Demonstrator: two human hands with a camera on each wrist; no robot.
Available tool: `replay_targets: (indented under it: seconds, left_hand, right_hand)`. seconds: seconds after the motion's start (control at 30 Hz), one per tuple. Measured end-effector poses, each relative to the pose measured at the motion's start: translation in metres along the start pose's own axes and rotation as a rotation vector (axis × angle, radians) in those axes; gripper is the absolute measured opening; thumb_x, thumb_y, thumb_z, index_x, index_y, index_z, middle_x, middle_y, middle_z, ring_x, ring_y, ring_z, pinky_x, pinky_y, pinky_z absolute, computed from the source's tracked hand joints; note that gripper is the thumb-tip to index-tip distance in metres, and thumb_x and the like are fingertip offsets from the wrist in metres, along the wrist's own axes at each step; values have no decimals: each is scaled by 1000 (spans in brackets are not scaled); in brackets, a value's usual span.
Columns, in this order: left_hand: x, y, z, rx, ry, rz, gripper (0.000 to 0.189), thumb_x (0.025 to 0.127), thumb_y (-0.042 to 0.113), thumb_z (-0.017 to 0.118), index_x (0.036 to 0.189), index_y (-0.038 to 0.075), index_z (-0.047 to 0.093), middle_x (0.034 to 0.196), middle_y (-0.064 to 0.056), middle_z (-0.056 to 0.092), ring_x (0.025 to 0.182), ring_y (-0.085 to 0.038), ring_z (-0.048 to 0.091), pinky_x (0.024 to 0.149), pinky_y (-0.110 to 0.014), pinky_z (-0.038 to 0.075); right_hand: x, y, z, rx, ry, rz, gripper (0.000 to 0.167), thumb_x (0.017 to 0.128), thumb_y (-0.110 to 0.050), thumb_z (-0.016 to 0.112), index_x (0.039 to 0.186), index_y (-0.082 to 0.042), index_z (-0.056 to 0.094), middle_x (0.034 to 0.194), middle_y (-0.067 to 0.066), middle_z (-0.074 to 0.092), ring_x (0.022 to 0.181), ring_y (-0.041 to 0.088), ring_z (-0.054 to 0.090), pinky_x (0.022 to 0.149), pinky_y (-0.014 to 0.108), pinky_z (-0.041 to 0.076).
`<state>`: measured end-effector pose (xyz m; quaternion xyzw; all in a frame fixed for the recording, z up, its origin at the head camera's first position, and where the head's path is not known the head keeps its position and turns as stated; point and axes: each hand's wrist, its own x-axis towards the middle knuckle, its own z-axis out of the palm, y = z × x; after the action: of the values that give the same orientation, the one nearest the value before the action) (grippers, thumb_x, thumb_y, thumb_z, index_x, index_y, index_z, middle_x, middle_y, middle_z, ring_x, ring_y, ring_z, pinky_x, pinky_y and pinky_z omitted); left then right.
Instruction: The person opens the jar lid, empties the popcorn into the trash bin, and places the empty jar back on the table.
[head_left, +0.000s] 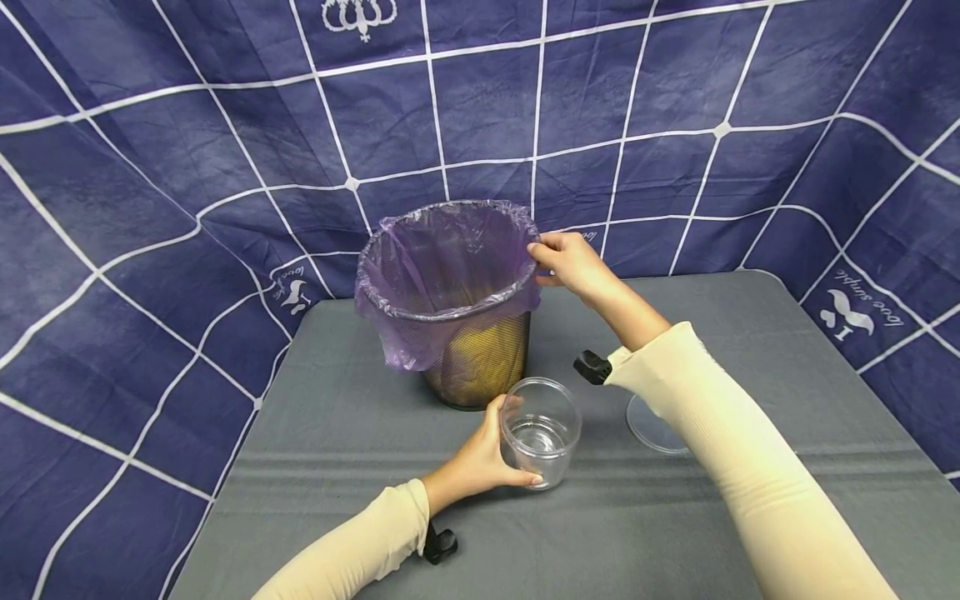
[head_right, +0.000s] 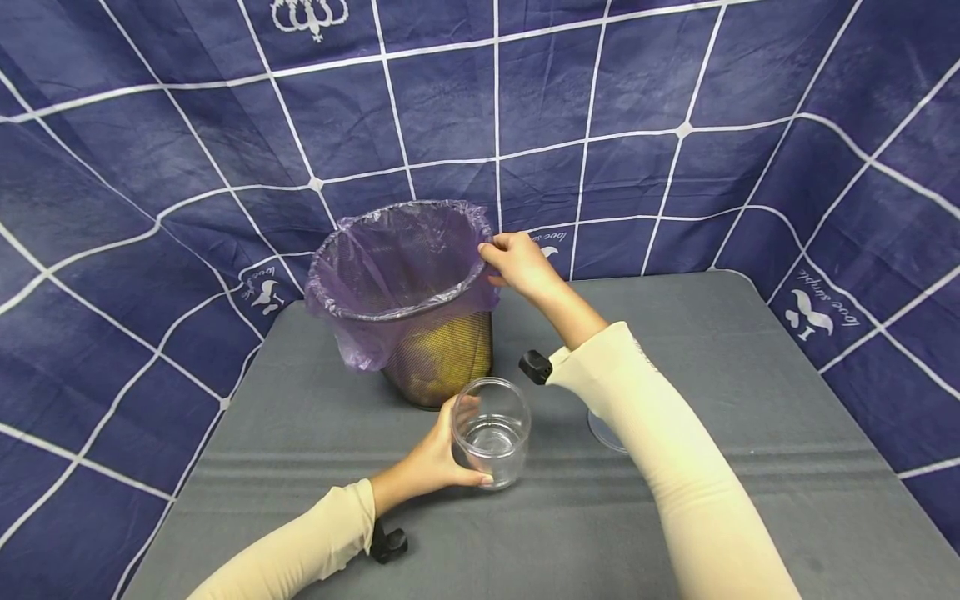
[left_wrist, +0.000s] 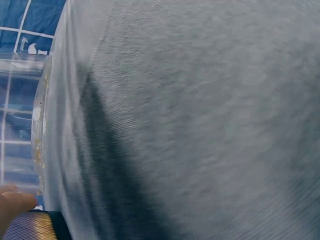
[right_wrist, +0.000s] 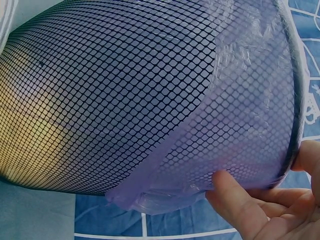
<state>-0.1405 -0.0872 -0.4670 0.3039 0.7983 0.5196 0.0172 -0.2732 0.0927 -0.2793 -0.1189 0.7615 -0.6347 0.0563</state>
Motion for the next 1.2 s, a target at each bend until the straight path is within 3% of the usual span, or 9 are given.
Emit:
replay_targets:
  seconds: [0.1, 0.23, 0.33, 0.5, 0.7, 0.77, 0.93, 1.03, 1.2]
  left_hand:
    - [-4, -10, 3, 7, 2, 58, 107, 53, 20, 87, 131, 2, 17, 129, -16, 37, 119, -31, 38, 98, -39, 31]
    - [-7, -15, 5, 8, -7, 72, 107, 52, 20, 87, 131, 4, 17, 130, -17, 37, 119, -29, 38, 98, -38, 30]
    - [-8, -12, 5, -14, -14, 34, 108, 51, 14, 87, 131, 2, 15, 132, -18, 36, 121, -31, 36, 100, -40, 28]
    - [-9, 1, 3, -67, -8, 56, 109, 48, 2, 86, 130, -6, 15, 130, -29, 33, 120, -43, 33, 99, -49, 24]
    - [-12, -7, 3, 22, -46, -61, 132, 43, 14, 90, 139, 1, 0, 142, -21, 21, 130, -27, 22, 104, -39, 18]
    - [-12, -11, 2, 50, -45, -81, 137, 43, 19, 90, 141, 3, -4, 145, -18, 15, 132, -22, 17, 105, -36, 17]
    - [-9, -2, -6, 83, -5, -29, 132, 48, 28, 88, 142, 4, 0, 147, -12, 12, 133, -20, 14, 104, -41, 19]
    - [-7, 8, -12, 167, 2, -17, 130, 50, 37, 86, 143, 8, 1, 148, -6, 10, 133, -18, 11, 104, -43, 19]
    - [-3, 23, -21, 361, -27, 67, 127, 53, 46, 82, 144, 11, 1, 148, -11, 9, 134, -23, 8, 104, -43, 17]
  right_hand:
    - [1, 0, 0, 2, -3, 1, 26, 93, -12, 44, 94, 12, 52, 108, 20, 50, 97, 24, 56, 78, 32, 48]
    - [1, 0, 0, 3, -9, 0, 28, 93, -13, 43, 100, 13, 52, 108, 20, 50, 96, 24, 56, 79, 33, 48]
    - [1, -1, 1, 2, -11, 1, 30, 93, -12, 43, 105, 15, 51, 110, 21, 50, 97, 25, 55, 79, 33, 48]
    - [1, 0, 2, 3, -11, 3, 31, 93, -12, 43, 106, 15, 51, 111, 21, 49, 98, 25, 55, 79, 32, 48]
    - [2, 2, 1, -9, -15, -6, 33, 94, -13, 42, 108, 15, 50, 113, 23, 49, 99, 26, 54, 79, 33, 48]
    - [0, 2, -1, -49, -18, -11, 36, 94, -16, 43, 112, 14, 50, 116, 23, 49, 103, 27, 53, 83, 35, 46]
    - [-5, 2, -9, -193, 0, -38, 46, 95, -28, 42, 125, 6, 47, 128, 19, 46, 117, 26, 43, 92, 41, 38]
    - [-11, 2, -13, -310, 27, -89, 51, 95, -35, 40, 130, 2, 44, 131, 16, 44, 121, 26, 39, 97, 40, 32]
    - [-26, 6, -16, -499, 73, -163, 58, 93, -43, 39, 138, -6, 35, 139, 13, 34, 125, 27, 34, 102, 40, 25]
